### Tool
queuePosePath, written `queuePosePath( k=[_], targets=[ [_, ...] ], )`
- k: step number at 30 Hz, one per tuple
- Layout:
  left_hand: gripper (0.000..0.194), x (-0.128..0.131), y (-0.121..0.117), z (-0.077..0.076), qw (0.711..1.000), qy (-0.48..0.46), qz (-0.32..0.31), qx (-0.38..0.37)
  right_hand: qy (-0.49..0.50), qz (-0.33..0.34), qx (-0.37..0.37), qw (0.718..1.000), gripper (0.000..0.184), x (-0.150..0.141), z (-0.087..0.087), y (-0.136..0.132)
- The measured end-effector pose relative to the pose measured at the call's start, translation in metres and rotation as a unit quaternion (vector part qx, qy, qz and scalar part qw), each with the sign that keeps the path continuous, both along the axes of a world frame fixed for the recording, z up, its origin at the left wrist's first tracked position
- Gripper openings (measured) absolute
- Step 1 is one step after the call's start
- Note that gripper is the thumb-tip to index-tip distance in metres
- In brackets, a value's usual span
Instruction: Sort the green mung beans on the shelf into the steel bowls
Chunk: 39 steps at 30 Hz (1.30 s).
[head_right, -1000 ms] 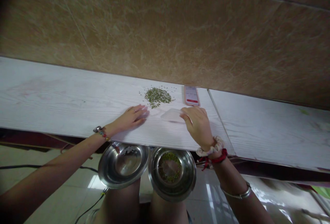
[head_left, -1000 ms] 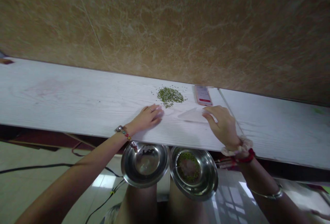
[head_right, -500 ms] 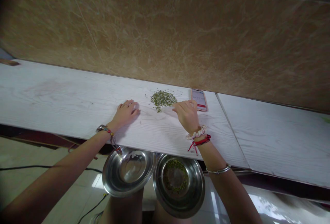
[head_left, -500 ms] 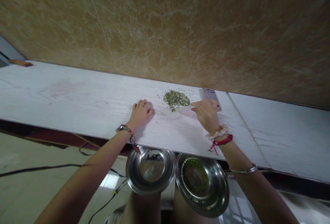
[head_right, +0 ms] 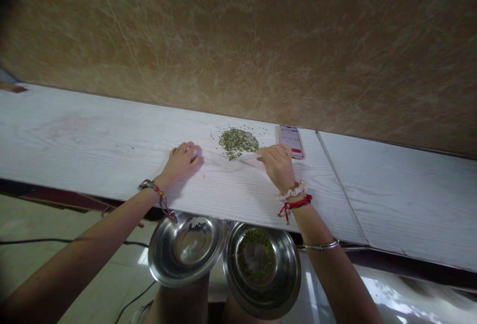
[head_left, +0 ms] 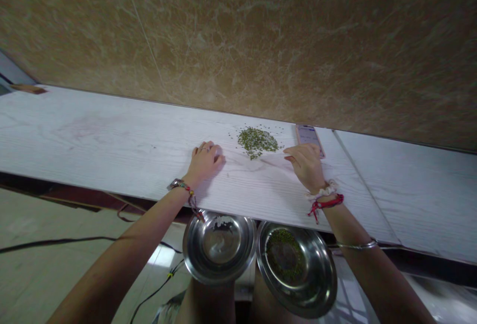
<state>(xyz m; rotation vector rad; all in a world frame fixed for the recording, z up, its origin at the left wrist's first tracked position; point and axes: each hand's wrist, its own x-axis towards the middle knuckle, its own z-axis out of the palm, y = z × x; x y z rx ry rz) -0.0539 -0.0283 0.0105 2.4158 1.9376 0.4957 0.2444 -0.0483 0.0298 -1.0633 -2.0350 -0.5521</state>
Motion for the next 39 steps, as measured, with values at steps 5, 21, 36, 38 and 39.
queuePosePath(
  k=[5, 21, 36, 38, 39],
  targets=[
    [0.033, 0.001, -0.001, 0.003, 1.0, -0.001, -0.001, -0.008, -0.025, -0.003, -0.002, 1.0, 0.012, -0.002, 0.004, 0.002],
    [0.031, -0.001, 0.001, 0.0, 0.999, 0.001, -0.053, -0.009, -0.07, -0.001, 0.069, 0.995, 0.01, -0.002, 0.009, -0.004],
    [0.048, -0.007, 0.001, 0.0, 0.965, 0.007, -0.26, -0.03, -0.049, -0.058, 0.082, 0.994, 0.018, -0.004, 0.006, -0.008],
    [0.051, -0.007, 0.001, 0.001, 0.968, 0.008, -0.249, -0.026, -0.051, -0.079, 0.082, 0.992, 0.019, -0.004, 0.006, -0.007],
    [0.051, -0.007, 0.001, 0.001, 0.97, 0.01, -0.243, -0.029, -0.056, -0.093, 0.078, 0.991, 0.019, -0.003, 0.006, -0.006]
  ],
)
